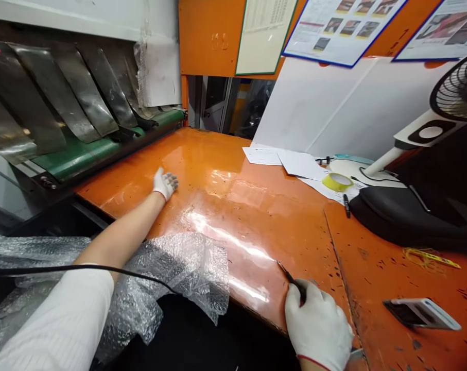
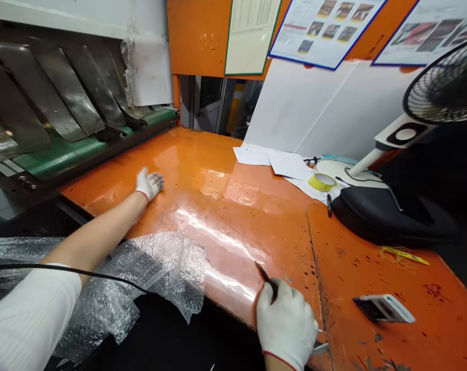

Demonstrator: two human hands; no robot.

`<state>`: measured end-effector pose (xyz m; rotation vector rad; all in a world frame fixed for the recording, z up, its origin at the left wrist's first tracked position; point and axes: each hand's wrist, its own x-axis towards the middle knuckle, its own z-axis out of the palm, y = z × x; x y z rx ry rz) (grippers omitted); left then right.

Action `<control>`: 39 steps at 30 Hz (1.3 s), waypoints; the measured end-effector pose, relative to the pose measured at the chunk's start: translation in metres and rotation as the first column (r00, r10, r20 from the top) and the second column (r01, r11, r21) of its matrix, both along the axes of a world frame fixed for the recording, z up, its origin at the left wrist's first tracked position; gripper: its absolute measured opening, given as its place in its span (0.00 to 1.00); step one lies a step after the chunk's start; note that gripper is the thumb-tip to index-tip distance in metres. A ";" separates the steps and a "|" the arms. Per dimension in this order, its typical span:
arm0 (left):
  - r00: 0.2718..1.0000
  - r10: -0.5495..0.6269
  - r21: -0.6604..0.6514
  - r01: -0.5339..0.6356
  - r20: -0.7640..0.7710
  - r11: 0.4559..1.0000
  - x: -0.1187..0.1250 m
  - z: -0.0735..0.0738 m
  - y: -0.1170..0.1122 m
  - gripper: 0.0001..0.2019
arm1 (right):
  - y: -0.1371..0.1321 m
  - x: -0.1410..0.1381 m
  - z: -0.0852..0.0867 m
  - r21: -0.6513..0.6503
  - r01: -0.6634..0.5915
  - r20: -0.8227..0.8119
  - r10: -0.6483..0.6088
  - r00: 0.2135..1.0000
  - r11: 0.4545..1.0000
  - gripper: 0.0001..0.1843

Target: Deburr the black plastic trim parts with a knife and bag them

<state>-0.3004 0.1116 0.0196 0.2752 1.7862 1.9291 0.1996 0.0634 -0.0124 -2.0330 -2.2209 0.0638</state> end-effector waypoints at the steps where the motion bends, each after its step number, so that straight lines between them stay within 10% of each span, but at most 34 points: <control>1: 0.998 0.037 0.049 -0.039 0.048 0.998 -0.017 0.010 -0.005 0.30 | -0.003 -0.003 -0.001 0.017 -0.010 -0.006 0.010 1.000 1.000 0.24; 7: 0.972 0.207 0.393 -0.234 0.109 0.889 -0.107 0.067 -0.034 0.39 | 0.000 0.004 -0.010 0.062 -0.039 -0.085 0.044 0.995 0.997 0.23; 14: 0.995 0.097 0.406 -0.088 -0.001 0.909 -0.118 0.097 -0.029 0.38 | 0.001 0.008 -0.017 0.097 -0.046 -0.102 0.056 0.993 0.994 0.21; 21: 0.979 0.042 0.437 -0.127 0.199 0.890 -0.064 0.101 -0.027 0.23 | 0.003 0.009 -0.024 0.155 -0.098 -0.069 0.109 0.992 0.983 0.24; 27: 0.945 -0.184 0.388 0.068 0.272 0.919 0.074 0.073 -0.056 0.11 | 0.006 0.009 -0.025 0.105 -0.034 -0.359 0.070 0.931 0.994 0.23; 29: 0.929 -0.279 0.396 0.168 0.242 0.903 0.128 0.060 -0.076 0.11 | -0.001 0.003 -0.020 0.071 0.009 -0.643 0.039 0.765 0.997 0.21; 35: 0.783 -0.604 0.475 0.479 0.149 0.738 0.244 0.044 -0.128 0.21 | -0.048 -0.054 0.011 -0.082 -0.264 -0.977 -0.130 -0.169 0.961 0.20; 39: 0.781 -0.625 0.489 0.544 0.002 0.682 0.280 0.041 -0.140 0.22 | -0.071 -0.083 0.030 0.027 -0.442 -0.919 -0.152 -0.364 0.897 0.22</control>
